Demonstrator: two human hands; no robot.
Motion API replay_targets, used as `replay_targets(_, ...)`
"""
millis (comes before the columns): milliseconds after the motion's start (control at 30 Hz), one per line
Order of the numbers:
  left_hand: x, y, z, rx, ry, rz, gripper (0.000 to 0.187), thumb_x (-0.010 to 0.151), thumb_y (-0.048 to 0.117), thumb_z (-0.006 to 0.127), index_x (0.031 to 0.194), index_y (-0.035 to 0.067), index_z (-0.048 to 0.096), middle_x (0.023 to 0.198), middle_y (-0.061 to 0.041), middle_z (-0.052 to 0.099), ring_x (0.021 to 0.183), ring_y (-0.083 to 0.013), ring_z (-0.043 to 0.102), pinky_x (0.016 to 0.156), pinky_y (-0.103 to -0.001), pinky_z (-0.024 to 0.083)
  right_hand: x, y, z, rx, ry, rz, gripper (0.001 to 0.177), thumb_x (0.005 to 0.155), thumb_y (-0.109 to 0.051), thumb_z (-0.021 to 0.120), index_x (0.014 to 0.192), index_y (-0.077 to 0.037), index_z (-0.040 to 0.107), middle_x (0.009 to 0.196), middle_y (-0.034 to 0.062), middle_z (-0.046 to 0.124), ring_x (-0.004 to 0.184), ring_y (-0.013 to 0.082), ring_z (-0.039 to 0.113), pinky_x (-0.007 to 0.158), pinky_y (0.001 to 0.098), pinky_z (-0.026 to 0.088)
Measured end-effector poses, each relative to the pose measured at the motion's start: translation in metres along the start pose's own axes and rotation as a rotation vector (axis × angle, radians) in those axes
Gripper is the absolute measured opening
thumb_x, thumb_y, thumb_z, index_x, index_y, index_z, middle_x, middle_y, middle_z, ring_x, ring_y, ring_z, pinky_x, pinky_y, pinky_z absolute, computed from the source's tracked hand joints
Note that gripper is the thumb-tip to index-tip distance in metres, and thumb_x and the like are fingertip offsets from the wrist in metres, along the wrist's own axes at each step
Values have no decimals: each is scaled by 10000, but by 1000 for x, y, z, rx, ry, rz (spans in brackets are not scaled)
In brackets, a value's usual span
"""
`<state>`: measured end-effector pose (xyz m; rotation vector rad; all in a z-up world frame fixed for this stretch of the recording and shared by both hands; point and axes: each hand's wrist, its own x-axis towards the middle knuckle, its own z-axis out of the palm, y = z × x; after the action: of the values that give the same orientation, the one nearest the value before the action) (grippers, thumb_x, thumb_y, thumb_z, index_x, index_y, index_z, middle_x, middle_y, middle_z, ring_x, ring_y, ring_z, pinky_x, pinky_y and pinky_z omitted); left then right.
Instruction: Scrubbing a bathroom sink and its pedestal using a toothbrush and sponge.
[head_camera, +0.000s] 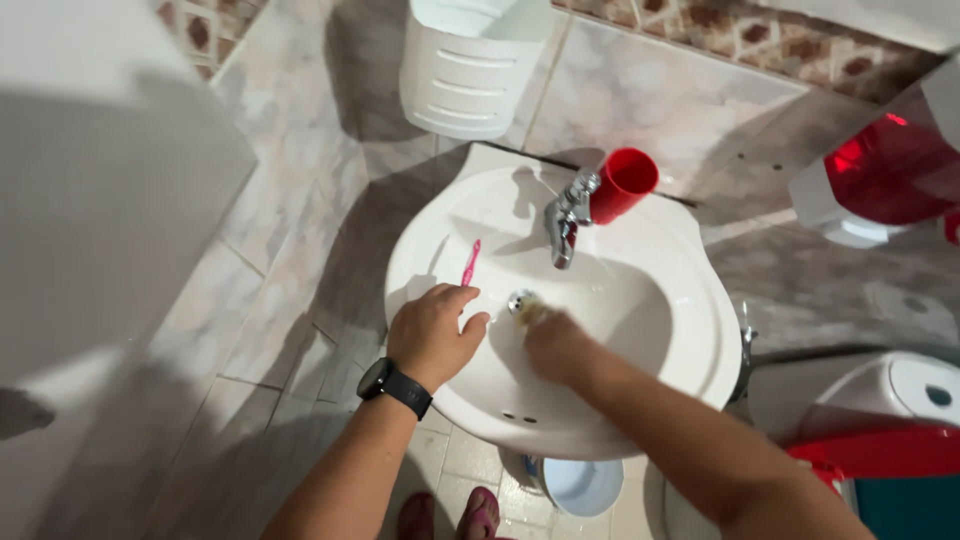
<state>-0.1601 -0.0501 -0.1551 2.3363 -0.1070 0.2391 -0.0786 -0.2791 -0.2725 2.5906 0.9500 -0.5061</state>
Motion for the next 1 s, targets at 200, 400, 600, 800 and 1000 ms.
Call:
replay_targets(200, 0, -5, 3, -17, 0, 7, 333, 841, 278, 710, 1128, 112, 744, 1076, -109, 742, 867, -312, 724, 790, -437, 577, 7, -14, -23, 368, -168, 11, 997, 986, -640, 514, 1586, 50, 116, 1627, 357, 70, 1552, 463, 81, 1248, 428, 118)
replay_targets(400, 0, -2, -2, -26, 22, 24, 315, 839, 287, 726, 1100, 113, 744, 1063, -100, 749, 857, -315, 721, 769, -443, 574, -31, 24, -3, 135, -123, 70, 1038, 899, -724, 531, 1594, -36, 181, 1673, 271, 110, 1584, 352, 84, 1287, 417, 139)
replay_targets(600, -4, -7, 5, -39, 28, 13, 293, 852, 261, 701, 1105, 120, 744, 1054, -97, 748, 854, -309, 723, 772, -439, 576, 36, -6, 30, 356, -82, -71, 859, 1007, -646, 560, 1560, -39, 308, 1682, 305, 105, 1577, 449, -6, 1265, 454, 111)
replay_targets(800, -2, 0, -2, -43, 13, -5, 294, 857, 270, 702, 1107, 119, 745, 1066, -100, 744, 848, -313, 721, 770, -443, 573, -96, -25, -72, 959, -286, -369, 691, 995, -495, 534, 1591, -166, 409, 1718, 142, 245, 1571, 272, 207, 1232, 405, 170)
replay_targets(1000, 1, -2, 2, -22, 8, -11, 294, 855, 269, 710, 1105, 119, 746, 1052, -95, 746, 831, -295, 723, 759, -431, 574, -73, 118, 55, 62, 303, -19, 855, 735, -634, 492, 1383, -77, 455, 1510, 47, 366, 1445, 189, 321, 1217, 356, 209)
